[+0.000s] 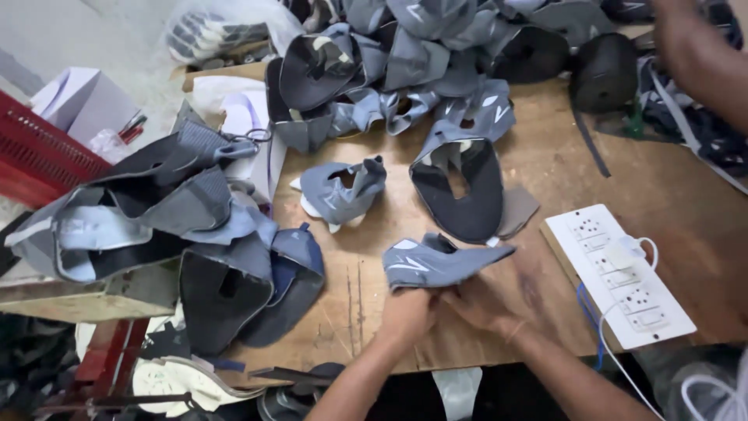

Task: Inspect and sort various grey shoe upper components on a workbench.

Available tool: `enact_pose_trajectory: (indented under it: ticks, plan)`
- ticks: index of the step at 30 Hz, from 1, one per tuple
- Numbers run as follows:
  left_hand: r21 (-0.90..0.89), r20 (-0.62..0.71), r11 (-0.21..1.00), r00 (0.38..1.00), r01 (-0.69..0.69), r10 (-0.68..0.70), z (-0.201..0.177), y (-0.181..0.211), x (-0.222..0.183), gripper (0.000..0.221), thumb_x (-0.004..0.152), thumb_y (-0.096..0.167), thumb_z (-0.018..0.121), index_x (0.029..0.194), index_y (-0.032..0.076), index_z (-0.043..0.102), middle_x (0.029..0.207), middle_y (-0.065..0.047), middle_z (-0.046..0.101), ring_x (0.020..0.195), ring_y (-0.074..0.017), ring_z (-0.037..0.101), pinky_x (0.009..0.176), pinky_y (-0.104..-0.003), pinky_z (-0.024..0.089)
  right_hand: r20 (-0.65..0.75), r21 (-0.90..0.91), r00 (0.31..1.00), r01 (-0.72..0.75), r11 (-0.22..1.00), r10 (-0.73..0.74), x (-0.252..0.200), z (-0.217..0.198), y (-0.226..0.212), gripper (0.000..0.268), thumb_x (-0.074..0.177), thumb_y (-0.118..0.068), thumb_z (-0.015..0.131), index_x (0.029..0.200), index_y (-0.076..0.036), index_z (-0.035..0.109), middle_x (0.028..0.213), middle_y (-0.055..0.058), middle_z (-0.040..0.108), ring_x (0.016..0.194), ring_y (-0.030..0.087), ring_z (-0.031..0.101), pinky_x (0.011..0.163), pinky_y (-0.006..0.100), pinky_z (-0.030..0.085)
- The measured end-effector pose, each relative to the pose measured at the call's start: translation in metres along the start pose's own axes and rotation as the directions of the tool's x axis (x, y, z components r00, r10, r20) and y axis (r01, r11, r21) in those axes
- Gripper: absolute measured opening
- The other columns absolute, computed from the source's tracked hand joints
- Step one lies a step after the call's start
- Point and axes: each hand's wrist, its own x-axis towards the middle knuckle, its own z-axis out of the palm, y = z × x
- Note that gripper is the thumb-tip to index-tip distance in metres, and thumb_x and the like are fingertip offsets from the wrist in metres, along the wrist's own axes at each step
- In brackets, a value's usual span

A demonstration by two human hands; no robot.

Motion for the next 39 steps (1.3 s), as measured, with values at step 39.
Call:
enact_pose_trajectory:
  ticks: [39]
  plan:
    - [-0.084,-0.042,0.994,0.996,0.069,-0.073,0.062,-0.057,0.069,0.031,0.095,0.023,0.058,0.118,0.006,0.070,0.119,-0.021,0.072,0.110,-0.0369,0.070,0.100,-0.045,0.055,-0.371,-0.221,0.919,0.050,0.974,-0.131,0.004,-0.001,-0.039,0.043,0.088,-0.032,0.065,0.115,0.001,0.067,0.099,0.026,0.070,0.086,0.043,0.068,0.075,0.053,0.055]
